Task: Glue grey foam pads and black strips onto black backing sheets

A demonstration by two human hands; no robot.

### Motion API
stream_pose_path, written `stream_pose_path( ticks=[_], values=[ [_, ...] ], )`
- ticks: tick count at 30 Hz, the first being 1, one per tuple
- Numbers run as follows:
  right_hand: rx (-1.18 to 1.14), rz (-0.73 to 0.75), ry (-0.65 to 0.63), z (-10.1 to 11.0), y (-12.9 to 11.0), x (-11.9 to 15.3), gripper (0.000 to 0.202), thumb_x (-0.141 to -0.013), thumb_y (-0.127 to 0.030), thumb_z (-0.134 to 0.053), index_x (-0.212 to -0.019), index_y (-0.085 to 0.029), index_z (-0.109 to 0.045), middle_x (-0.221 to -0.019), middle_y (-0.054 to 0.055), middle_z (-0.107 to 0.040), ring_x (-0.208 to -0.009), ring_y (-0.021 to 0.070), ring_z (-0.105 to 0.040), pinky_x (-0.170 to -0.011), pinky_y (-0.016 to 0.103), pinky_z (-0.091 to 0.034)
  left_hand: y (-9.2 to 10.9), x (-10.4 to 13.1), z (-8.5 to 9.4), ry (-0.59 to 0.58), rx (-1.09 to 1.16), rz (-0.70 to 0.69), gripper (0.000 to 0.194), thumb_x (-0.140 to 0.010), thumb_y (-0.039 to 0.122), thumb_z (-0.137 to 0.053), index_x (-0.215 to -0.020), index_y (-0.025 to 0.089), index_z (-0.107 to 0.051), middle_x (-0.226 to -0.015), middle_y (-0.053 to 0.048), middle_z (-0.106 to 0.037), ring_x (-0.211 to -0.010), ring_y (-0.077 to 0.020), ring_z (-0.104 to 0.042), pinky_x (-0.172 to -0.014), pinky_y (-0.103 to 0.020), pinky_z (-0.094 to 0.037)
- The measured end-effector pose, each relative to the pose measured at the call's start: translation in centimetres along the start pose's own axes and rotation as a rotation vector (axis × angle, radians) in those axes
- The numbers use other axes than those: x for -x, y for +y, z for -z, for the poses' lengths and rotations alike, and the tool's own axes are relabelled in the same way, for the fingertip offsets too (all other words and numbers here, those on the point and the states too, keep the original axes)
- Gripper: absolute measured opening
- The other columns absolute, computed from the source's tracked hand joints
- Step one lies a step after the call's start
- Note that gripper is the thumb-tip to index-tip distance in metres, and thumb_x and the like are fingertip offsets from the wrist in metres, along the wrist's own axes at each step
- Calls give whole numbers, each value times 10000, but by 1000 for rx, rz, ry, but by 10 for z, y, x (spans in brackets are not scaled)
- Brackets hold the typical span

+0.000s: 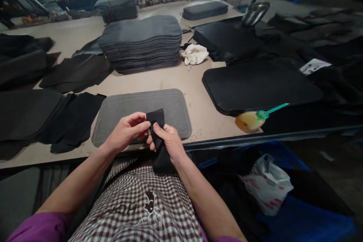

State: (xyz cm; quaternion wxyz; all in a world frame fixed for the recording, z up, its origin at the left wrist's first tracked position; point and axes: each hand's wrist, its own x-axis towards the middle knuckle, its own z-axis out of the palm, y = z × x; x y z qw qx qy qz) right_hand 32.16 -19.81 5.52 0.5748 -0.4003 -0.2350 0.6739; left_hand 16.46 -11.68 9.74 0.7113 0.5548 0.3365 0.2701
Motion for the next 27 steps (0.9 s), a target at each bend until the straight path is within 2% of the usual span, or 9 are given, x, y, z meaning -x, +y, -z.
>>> stream_pose_path(
  ticks=[6, 10, 21, 27],
  values=[
    [-153, -20, -72, 8, 4, -1, 460, -901, -573, -782, -814, -131, -689, -631, 28, -673, -404, 84, -548, -382, 161, -417, -5, -9, -9, -32, 104, 96, 408, -805, 432, -875, -1030, 141, -698, -790, -6, -659, -579, -63, -557, -513, -181, -423],
    [-197, -36, -89, 14, 6, -1, 445, -928, -555, -756, -792, -138, -681, -622, 34, -675, -394, 89, -542, -372, 166, -412, -8, -11, -13, -45, 166, 113, 412, -821, 465, -858, -1043, 148, -717, -787, -5, -643, -611, -72, -571, -494, -167, -405],
    [-163, -59, -87, 16, 4, 2, 477, -949, -568, -714, -784, -121, -710, -605, 52, -675, -387, 92, -540, -375, 164, -398, -7, -11, -20, -62, 215, 126, 374, -858, 467, -823, -1012, 144, -715, -765, -3, -629, -593, -59, -547, -487, -148, -402],
    [55, 3, -28, 19, 3, 8, 471, -960, -607, -681, -892, -143, -731, -675, 38, -696, -452, 109, -580, -428, 189, -425, -10, -8, -15, -81, 149, 109, 335, -891, 462, -780, -1017, 167, -684, -713, 11, -616, -558, -69, -543, -467, -152, -382]
  ],
)
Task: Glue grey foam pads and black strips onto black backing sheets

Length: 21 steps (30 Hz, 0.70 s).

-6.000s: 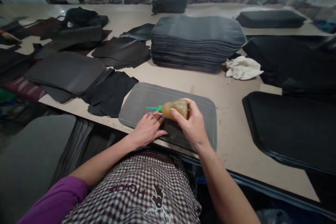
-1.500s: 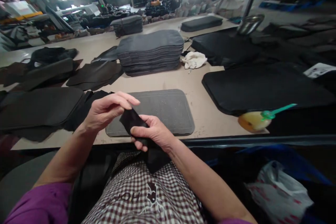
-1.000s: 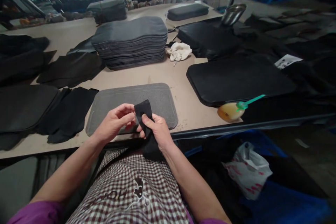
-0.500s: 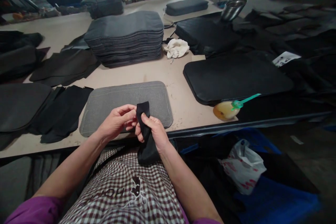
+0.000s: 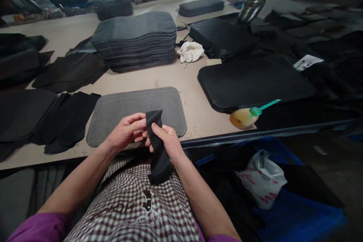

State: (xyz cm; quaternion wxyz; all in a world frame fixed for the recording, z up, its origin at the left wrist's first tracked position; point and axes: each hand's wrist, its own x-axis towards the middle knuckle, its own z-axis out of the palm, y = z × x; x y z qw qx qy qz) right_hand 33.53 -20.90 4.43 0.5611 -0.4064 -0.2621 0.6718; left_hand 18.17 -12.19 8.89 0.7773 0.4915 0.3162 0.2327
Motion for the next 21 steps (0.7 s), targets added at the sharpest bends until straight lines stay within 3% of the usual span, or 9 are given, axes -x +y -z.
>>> stream_pose_path(
  ticks=[4, 8, 10, 13, 16, 18, 21],
  values=[
    [444, 187, 89, 6, -4, 4, 402, -992, -574, -649, -974, -186, -754, -794, 24, -726, -669, 161, -657, -619, 249, -524, 3, 3, 5, 26, -168, -15, 333, -890, 449, -773, -1066, 180, -684, -745, 8, -638, -579, -80, -569, -488, -168, -414],
    [835, 422, 92, 17, -3, 11, 270, -1027, -464, -634, -1063, -232, -766, -973, 28, -753, -897, 213, -703, -839, 316, -552, 2, 5, 7, -15, -211, 53, 310, -839, 404, -821, -989, 168, -687, -681, 29, -611, -535, -61, -526, -476, -159, -376],
    [854, 467, 97, 22, -1, 16, 344, -1014, -431, -670, -1315, -266, -695, -1116, 45, -755, -1010, 230, -723, -918, 343, -566, -1, 5, 7, -44, -155, 123, 312, -782, 363, -861, -920, 163, -665, -657, 34, -606, -509, -59, -516, -463, -160, -356],
    [848, 519, 51, 29, -4, 27, 680, -983, -391, -732, -1596, -308, -451, -1283, 74, -727, -1099, 230, -731, -963, 347, -584, -11, 5, 4, -92, -48, 238, 355, -722, 348, -900, -873, 163, -638, -611, 44, -581, -461, -54, -478, -434, -163, -310],
    [907, 600, -122, 33, -12, 37, 663, -989, -330, -729, -1594, -366, -458, -1390, 53, -691, -1175, 224, -715, -1013, 331, -566, -19, 5, -3, -151, -14, 320, 416, -812, 533, -815, -848, 153, -650, -570, 35, -552, -415, -54, -418, -414, -189, -270],
    [923, 633, -234, 34, -19, 40, 602, -1006, -289, -704, -1562, -394, -500, -1352, 22, -716, -1168, 208, -719, -1015, 315, -557, -21, 3, -7, -162, -50, 335, 505, -868, 635, -724, -756, 151, -631, -555, 25, -533, -420, -58, -404, -424, -205, -268],
    [910, 617, -260, 35, -22, 42, 565, -1003, -287, -713, -1530, -390, -541, -1248, 7, -762, -1080, 189, -742, -949, 290, -565, -16, 1, -10, -177, -159, 316, 529, -867, 627, -736, -678, 156, -587, -554, 33, -507, -449, -56, -397, -448, -207, -268]
  ],
)
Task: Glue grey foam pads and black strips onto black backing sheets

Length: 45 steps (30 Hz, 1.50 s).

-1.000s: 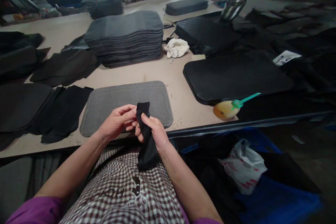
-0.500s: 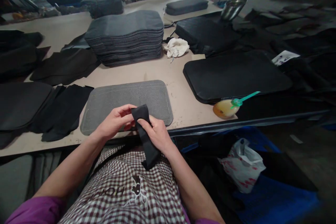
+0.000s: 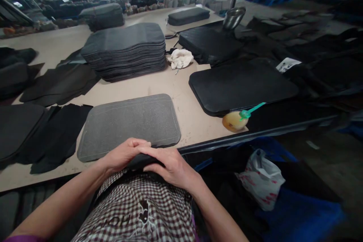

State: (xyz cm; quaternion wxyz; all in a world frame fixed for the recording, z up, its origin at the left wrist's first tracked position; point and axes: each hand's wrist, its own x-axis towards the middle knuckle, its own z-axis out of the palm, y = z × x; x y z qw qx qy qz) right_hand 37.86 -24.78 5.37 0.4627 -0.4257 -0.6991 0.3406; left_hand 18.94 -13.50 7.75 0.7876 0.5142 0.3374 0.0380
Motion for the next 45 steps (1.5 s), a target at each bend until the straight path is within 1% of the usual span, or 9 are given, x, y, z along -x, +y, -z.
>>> stream_pose_path(
  ticks=[5, 7, 11, 16, 21, 26, 30, 36, 45],
  values=[
    [-59, -111, 125, -2, 9, 8, 222, -1012, -307, -696, -1227, -319, -749, -1017, 4, -778, -889, 164, -728, -826, 267, -550, 15, -1, 11, -110, -40, 44, 415, -856, 548, -782, -835, 169, -614, -539, 45, -550, -433, -51, -393, -464, -188, -259],
    [-99, -183, 157, -4, 12, 13, 117, -999, -328, -711, -1089, -286, -774, -967, 10, -766, -871, 175, -718, -814, 277, -544, 20, -5, 18, -93, -58, 52, 393, -838, 514, -804, -857, 167, -620, -556, 36, -579, -450, -57, -437, -490, -184, -304],
    [-141, -317, 155, -11, 18, 25, 122, -987, -363, -710, -960, -260, -770, -928, 15, -757, -853, 196, -708, -786, 285, -538, 31, -28, 46, 63, -261, -36, 356, -829, 495, -797, -881, 165, -675, -618, 30, -596, -508, -85, -516, -520, -198, -382],
    [-102, -497, 300, -22, 25, 35, 243, -1010, -433, -627, -1026, -244, -779, -971, 50, -773, -859, 229, -723, -779, 304, -564, 52, -80, 101, 328, -580, -258, 307, -831, 467, -773, -832, 172, -689, -643, 21, -607, -560, -104, -528, -567, -221, -392],
    [-168, -608, 318, -27, 27, 12, 286, -1037, -461, -582, -1052, -243, -767, -902, 38, -777, -801, 223, -717, -738, 300, -551, 70, -129, 134, 392, -903, -430, 254, -957, 387, -585, -931, 182, -732, -860, -31, -722, -778, -163, -616, -765, -283, -449],
    [-144, -539, 350, -27, 30, -19, 271, -1032, -443, -595, -998, -235, -765, -920, 39, -771, -821, 222, -702, -746, 301, -530, 83, -152, 139, 459, -1064, -508, 281, -1022, 338, -483, -930, 181, -697, -871, -46, -712, -828, -178, -622, -815, -297, -442],
    [-85, -544, 375, -23, 32, -22, 257, -1016, -441, -615, -1003, -232, -764, -956, 42, -774, -829, 224, -702, -774, 312, -529, 84, -140, 138, 456, -1085, -556, 325, -1044, 428, -487, -1028, 185, -703, -986, -63, -694, -906, -197, -614, -853, -321, -459],
    [-103, -584, 316, -24, 31, -13, 306, -1026, -469, -593, -1017, -226, -778, -963, 55, -775, -848, 230, -704, -774, 320, -539, 63, -119, 134, 482, -1319, -436, 228, -916, 404, -735, -1051, 221, -712, -1095, -85, -625, -1107, -279, -567, -956, -408, -470],
    [-148, -590, 285, -29, 27, -9, 310, -1039, -475, -583, -1039, -227, -769, -954, 51, -778, -872, 229, -715, -705, 295, -532, 54, -132, 131, 497, -1356, -358, 151, -887, 321, -779, -951, 216, -692, -1096, -94, -621, -1132, -299, -542, -944, -417, -468]
  ],
)
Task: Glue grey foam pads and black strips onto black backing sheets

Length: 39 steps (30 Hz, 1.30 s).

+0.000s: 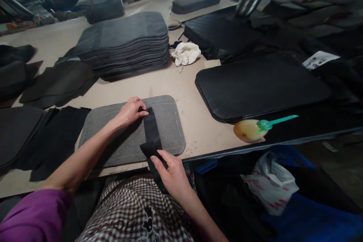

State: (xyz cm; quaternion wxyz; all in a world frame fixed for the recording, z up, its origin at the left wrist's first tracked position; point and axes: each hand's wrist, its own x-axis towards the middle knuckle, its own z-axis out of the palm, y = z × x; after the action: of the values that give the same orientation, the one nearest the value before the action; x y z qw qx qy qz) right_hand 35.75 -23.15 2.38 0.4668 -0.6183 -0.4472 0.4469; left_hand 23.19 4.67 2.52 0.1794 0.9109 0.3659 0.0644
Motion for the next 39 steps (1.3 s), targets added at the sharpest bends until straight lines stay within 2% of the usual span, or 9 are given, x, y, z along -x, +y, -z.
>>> stream_pose_path(
  ticks=[3, 7, 11, 14, 16, 25, 30, 35, 39],
  values=[
    [16, -16, 4, 1, 3, 3, 318, -1040, -491, -582, -1033, -227, -758, -948, 54, -779, -871, 232, -722, -702, 296, -533, 5, 3, 0, 28, 4, -48, 114, -899, 280, -756, -878, 206, -673, -1080, -96, -631, -1101, -283, -545, -928, -394, -459],
    [-16, -59, -3, 7, 7, 9, 327, -1037, -519, -584, -1102, -244, -746, -918, 42, -775, -824, 226, -735, -704, 297, -554, 10, 15, 2, 64, 23, -115, 81, -947, 273, -677, -907, 208, -650, -1031, -79, -655, -1010, -249, -573, -852, -355, -444],
    [-106, -132, -21, 12, 6, 12, 346, -1036, -539, -579, -1110, -238, -731, -888, 32, -763, -761, 212, -744, -674, 285, -568, 1, 14, 5, 47, 284, 14, 119, -909, 301, -711, -898, 215, -630, -836, 6, -662, -757, -166, -577, -724, -294, -420],
    [-97, -119, -23, 11, 2, 8, 344, -1040, -529, -574, -1089, -228, -731, -901, 31, -759, -757, 199, -731, -670, 275, -554, -11, 0, 4, 124, 516, 87, 239, -816, 305, -795, -951, 210, -622, -800, 33, -653, -717, -144, -587, -699, -272, -438],
    [-46, -63, -3, 9, 0, 2, 330, -1046, -508, -569, -1070, -225, -738, -926, 29, -754, -803, 195, -713, -702, 274, -537, -17, -12, 3, 147, 552, 95, 264, -805, 285, -797, -995, 209, -630, -787, 34, -664, -721, -151, -607, -723, -281, -461],
    [12, -9, 30, 6, 1, -25, 326, -1034, -482, -572, -986, -205, -739, -882, 15, -739, -786, 189, -657, -701, 281, -481, -14, -47, -3, 217, 145, 29, 225, -885, 202, -757, -1099, 222, -689, -931, -34, -747, -869, -220, -664, -830, -343, -488],
    [28, 1, 34, 5, -1, -28, 303, -1027, -458, -574, -983, -213, -745, -920, 18, -762, -832, 202, -686, -749, 286, -505, -16, -52, -6, 203, 55, 9, 235, -883, 204, -776, -1106, 226, -705, -964, -48, -746, -943, -235, -661, -867, -356, -500],
    [35, -12, 3, 2, -1, -28, 289, -1024, -441, -571, -999, -220, -755, -898, 20, -766, -801, 207, -713, -706, 285, -531, -20, -53, -8, 182, -8, -40, 217, -902, 212, -755, -1114, 229, -713, -965, -51, -742, -970, -242, -652, -848, -357, -509],
    [-66, -88, -26, 2, 1, -27, 279, -1011, -461, -601, -998, -225, -748, -848, 8, -762, -748, 204, -735, -684, 285, -561, -17, -50, -8, 197, -167, -139, 165, -956, 243, -684, -1116, 223, -720, -1156, -97, -705, -1152, -275, -594, -919, -387, -492]
  ],
)
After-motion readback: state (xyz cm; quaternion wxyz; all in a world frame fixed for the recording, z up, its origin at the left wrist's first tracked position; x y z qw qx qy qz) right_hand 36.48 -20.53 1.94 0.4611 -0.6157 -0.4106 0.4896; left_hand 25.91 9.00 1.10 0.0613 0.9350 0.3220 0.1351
